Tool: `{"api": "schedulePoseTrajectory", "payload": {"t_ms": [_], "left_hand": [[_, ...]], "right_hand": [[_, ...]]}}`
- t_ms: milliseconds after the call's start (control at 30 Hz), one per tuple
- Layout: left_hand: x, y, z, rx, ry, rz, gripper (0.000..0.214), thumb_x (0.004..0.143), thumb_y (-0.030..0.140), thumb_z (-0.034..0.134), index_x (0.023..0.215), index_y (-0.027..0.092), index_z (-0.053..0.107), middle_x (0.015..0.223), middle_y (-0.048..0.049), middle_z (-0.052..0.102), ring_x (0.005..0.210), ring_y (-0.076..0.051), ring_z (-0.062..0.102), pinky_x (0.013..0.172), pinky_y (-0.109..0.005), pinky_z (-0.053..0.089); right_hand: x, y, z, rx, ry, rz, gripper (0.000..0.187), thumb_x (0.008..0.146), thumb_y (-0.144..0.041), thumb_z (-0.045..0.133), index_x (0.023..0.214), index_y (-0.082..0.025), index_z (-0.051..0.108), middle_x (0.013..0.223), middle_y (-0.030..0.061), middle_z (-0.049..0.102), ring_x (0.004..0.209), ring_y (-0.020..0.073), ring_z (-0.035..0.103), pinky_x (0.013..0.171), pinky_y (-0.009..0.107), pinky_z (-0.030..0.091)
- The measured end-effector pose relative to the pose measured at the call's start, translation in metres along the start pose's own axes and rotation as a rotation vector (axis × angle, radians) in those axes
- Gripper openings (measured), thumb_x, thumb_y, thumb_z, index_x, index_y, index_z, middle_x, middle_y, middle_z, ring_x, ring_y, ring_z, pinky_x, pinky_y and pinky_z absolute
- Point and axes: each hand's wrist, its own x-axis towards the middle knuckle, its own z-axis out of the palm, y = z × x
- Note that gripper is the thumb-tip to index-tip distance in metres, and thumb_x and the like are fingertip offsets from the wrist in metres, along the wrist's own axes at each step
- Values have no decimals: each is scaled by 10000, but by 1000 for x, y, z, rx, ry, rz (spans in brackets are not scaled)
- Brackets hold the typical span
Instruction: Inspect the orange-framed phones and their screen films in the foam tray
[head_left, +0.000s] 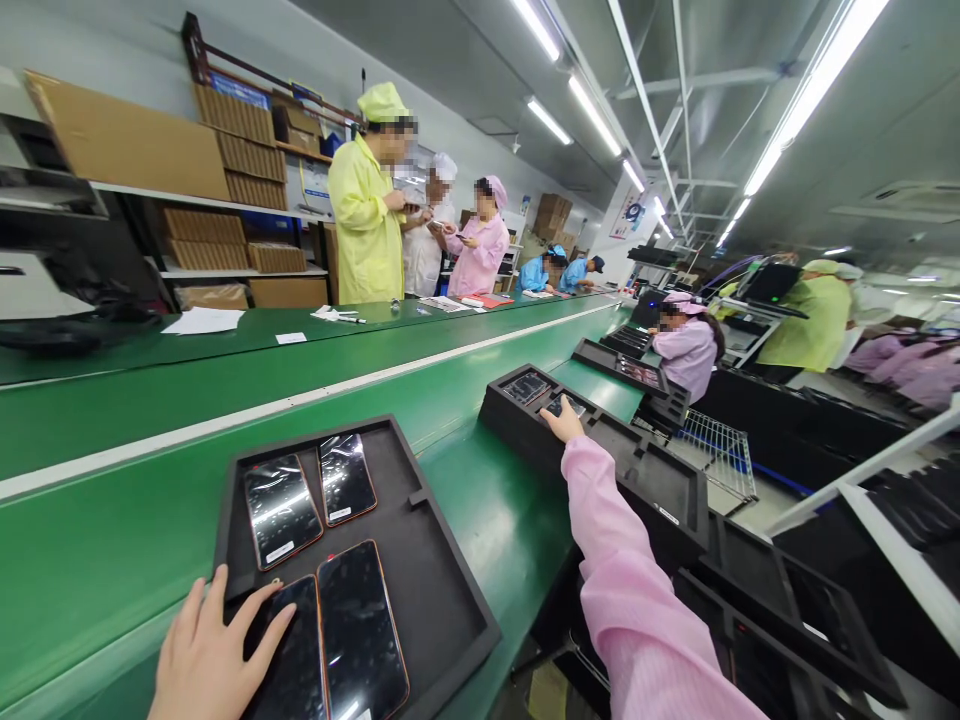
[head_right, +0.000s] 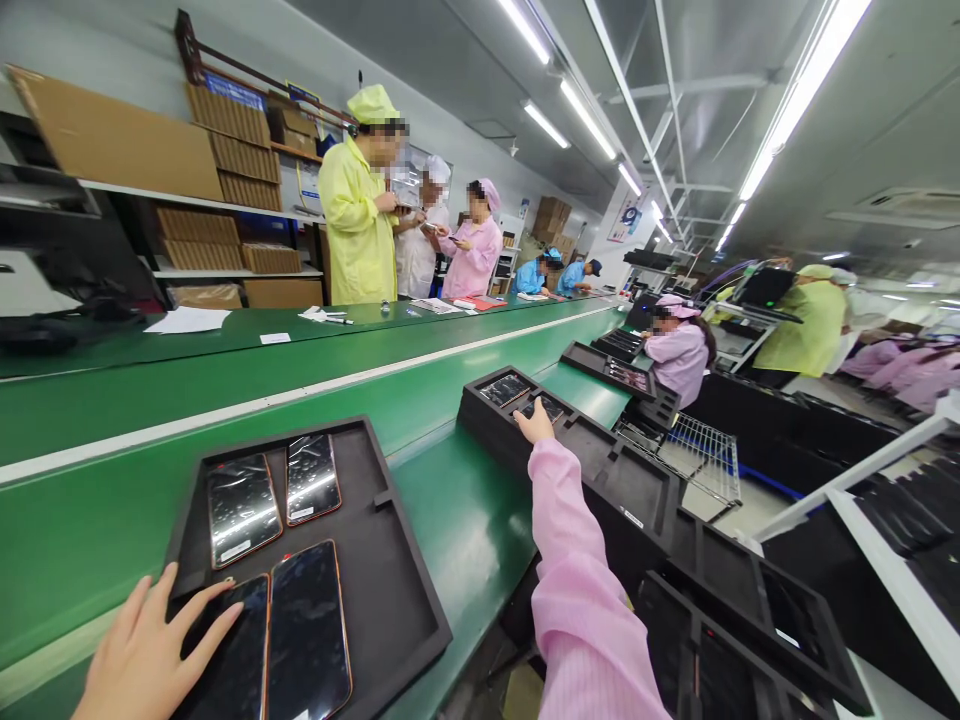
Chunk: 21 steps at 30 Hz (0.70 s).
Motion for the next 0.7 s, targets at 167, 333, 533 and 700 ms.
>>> {"api": "schedulePoseTrajectory", "payload": {"t_ms": [167,333,533,700], "left_hand": [[-1,10,-10,61,21,72,633,822,518,317,1201,166,682,1460,-245,324,1411,-446,232,1056,-624,314],[4,13,-10,84,46,192,613,824,506,338,1105,130,732,1426,-245,429,1395,-427,288,1079,-607,302],[7,1,0,40,59,235,552,842,501,379,1048,127,730,1370,-226,506,1366,-407,348,1058,-568,366],[7,-2,3,19,81,227,560,858,527,385,1032,87,685,1357,-235,513,1366,-396,356,1080,-559,359]], "right_hand": [[-104,-20,29,-78,-258,-265,380,951,-266,386,1242,-150,600,1276,126,593,1140,228,565,1002,393,433],[-247,-34,63,-254,-827,-396,284,585,-389,810,773,-185,749,740,63,685,756,246,641,746,355,519],[-331,-56,85,-462,-754,-374,493,837,-483,570,1056,-52,669,1084,229,603,1108,393,518,1064,641,240],[-357,-51,101,-122,-712,-194,402,654,-303,718,1003,-152,588,1112,120,572,1095,306,498,1023,502,346]]}}
